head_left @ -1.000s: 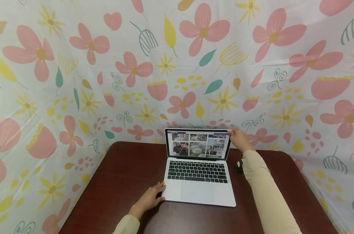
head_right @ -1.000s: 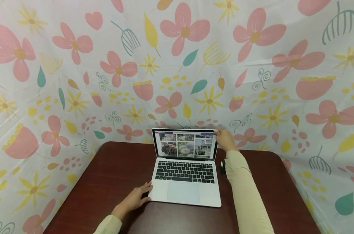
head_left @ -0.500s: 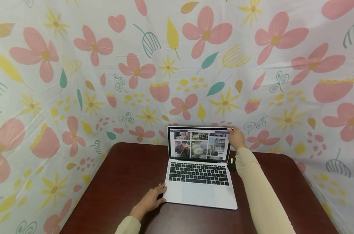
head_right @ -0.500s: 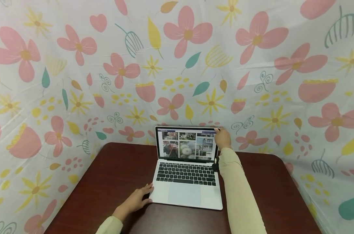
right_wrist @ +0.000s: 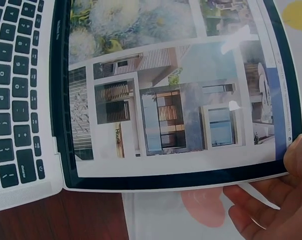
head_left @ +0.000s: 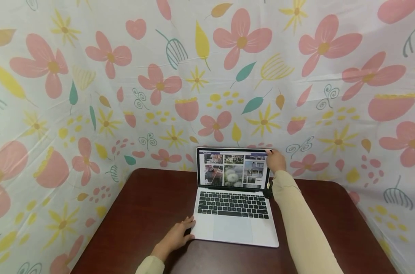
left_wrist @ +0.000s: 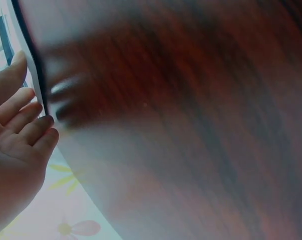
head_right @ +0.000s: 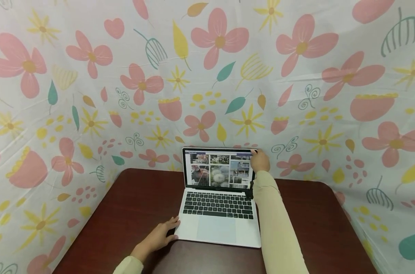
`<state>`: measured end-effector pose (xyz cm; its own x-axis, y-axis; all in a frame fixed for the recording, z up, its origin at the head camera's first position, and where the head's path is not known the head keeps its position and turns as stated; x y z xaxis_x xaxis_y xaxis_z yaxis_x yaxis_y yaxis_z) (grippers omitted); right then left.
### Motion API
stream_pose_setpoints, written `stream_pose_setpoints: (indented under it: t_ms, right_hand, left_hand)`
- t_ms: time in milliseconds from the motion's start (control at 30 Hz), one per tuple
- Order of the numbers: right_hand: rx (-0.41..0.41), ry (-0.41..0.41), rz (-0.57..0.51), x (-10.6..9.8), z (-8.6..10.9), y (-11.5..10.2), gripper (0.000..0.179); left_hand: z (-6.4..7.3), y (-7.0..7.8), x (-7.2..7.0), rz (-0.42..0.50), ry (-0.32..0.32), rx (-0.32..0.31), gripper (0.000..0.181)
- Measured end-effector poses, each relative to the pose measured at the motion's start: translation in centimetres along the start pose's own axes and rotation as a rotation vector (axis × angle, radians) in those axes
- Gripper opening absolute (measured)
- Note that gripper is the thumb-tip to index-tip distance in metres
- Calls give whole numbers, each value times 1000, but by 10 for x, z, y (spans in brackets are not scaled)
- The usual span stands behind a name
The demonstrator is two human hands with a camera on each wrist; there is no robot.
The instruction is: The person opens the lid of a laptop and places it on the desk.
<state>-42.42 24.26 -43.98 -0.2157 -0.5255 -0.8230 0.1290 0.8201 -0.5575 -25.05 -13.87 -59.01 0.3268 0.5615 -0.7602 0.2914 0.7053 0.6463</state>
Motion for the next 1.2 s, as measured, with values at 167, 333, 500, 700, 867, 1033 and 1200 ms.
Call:
stream_pose_setpoints:
  t_ms: [167,333,500,700,867,1033,1200]
  right_hand:
    - [1,-9,-42,1,2,0,51]
    - [-54,10,-24,0,6,-1,51]
    - [-115,39,-25,-3,15,-1,48]
    - [-212,94,-13,-6,25,0,40]
    - [-232,89,-8,-4,37,8,39]
    - [-256,10,34,9,53,18,42]
    - [-242,-83,70,21,72,31,49]
  left_hand:
    - [1,0,-2,3,5,1,52]
    - [1,-1,-1,-15,10,8,52]
    - [2,0,-2,-39,19,13,52]
    - [2,4,-5,-77,34,29,50]
    - [2,5,-2,-106,23,40,50]
    - [5,3,-6,-103,39,62,47]
    - [10,0,-14,-109,63,75,46]
Point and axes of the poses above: each hand's wrist, its own z-axis away from the middle knuckle, its own x-axis out of the palm, y = z × x, the point moved 5 cm from there along -z, towards the middle knuckle, and after that the axes turned 8 degrees about z, right-handed, at the moved point
